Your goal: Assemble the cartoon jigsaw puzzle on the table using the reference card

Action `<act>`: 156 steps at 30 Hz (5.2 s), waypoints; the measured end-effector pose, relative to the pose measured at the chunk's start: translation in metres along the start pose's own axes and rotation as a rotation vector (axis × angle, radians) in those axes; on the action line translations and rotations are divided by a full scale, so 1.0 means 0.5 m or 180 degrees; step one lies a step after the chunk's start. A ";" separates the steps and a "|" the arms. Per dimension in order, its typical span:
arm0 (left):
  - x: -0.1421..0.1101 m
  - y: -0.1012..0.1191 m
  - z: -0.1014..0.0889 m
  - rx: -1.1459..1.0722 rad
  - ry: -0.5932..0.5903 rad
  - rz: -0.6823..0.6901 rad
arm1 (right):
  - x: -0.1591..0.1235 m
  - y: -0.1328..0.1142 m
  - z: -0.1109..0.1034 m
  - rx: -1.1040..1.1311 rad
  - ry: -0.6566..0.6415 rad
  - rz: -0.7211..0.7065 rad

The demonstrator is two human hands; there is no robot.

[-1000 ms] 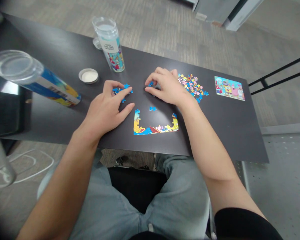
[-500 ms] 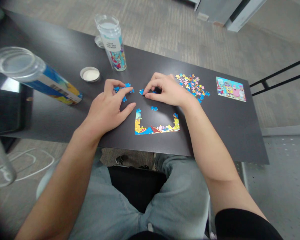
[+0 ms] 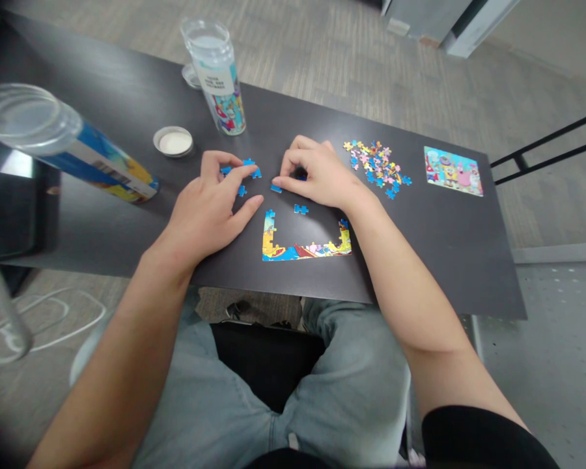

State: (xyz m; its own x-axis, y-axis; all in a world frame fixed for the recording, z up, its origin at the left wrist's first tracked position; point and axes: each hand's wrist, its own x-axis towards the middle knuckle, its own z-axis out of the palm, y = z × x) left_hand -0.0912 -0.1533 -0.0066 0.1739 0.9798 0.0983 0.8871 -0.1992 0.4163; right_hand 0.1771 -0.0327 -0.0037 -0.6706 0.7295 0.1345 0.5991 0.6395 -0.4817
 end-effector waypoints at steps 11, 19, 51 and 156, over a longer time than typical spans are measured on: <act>-0.006 -0.006 -0.005 -0.0143 -0.0044 0.0221 | -0.007 0.011 -0.017 0.0303 -0.0331 -0.0207; -0.006 -0.005 -0.014 -0.0251 -0.0137 0.0233 | -0.004 0.011 -0.008 0.0688 -0.0236 -0.0123; -0.006 -0.013 -0.009 -0.0268 -0.0112 0.0281 | -0.015 -0.047 -0.032 0.0923 -0.0754 0.0122; -0.001 -0.028 0.002 -0.0708 0.0147 0.0109 | -0.022 0.004 -0.074 0.0807 -0.0923 0.0154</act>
State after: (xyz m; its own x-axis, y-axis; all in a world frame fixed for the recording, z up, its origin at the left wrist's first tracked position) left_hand -0.1033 -0.1510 -0.0134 0.1781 0.9717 0.1550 0.7640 -0.2358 0.6005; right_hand 0.2015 -0.0305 0.0258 -0.7619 0.6352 -0.1266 0.5302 0.4994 -0.6852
